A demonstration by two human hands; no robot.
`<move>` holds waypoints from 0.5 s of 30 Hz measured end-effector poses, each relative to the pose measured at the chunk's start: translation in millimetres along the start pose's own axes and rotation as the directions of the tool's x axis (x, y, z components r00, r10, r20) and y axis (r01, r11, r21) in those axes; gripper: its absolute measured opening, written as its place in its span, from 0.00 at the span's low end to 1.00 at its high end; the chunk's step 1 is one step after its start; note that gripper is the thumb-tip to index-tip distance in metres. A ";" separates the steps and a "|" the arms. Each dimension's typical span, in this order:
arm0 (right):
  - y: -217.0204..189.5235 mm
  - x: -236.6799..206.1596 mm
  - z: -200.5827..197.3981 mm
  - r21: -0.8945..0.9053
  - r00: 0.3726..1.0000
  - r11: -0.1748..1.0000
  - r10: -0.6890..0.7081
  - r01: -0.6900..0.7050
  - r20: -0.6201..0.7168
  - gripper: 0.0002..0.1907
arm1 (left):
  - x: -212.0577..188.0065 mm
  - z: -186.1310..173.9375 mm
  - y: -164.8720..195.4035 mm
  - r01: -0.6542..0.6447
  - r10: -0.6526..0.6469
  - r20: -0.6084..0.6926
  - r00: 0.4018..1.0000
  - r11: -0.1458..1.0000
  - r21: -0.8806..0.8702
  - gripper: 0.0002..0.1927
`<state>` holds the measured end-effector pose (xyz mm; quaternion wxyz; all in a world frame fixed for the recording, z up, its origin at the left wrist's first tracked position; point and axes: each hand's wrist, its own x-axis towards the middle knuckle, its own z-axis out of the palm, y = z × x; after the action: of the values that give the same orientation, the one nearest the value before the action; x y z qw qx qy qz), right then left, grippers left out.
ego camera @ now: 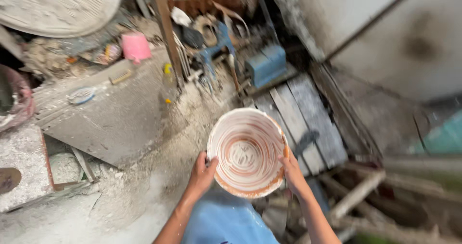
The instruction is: The person dips a brush into a container of brown stain and brushes the stain along the grooved face of a long plaster cornice molding, working along its length. They then carry a stained mixing bowl across the workshop, scoop water into a pink cup, and scoop gypsum powder from a bag into the bowl.
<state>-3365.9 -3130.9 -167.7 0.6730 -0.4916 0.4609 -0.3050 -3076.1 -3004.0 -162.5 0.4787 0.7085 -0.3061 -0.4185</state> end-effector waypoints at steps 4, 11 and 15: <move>-15.5 89.8 -30.7 -0.103 0.996 0.994 0.037 -0.029 0.079 0.31 | 60.3 40.2 33.3 0.054 -0.045 -0.178 0.983 0.998 0.046 0.19; -103.0 207.3 -79.3 -0.107 0.979 0.988 0.130 -0.114 0.159 0.32 | 118.2 79.6 120.7 -0.025 0.027 -0.263 0.964 1.000 0.013 0.21; -138.2 242.7 -61.6 -0.109 0.938 0.979 0.195 -0.170 0.287 0.33 | 112.8 75.8 132.3 0.072 -0.047 -0.357 0.933 0.996 0.058 0.22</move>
<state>-3322.2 -3409.7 -120.8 0.7390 -0.5142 0.4106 -0.1446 -3095.5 -3177.0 -87.2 0.4879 0.7979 -0.2074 -0.2869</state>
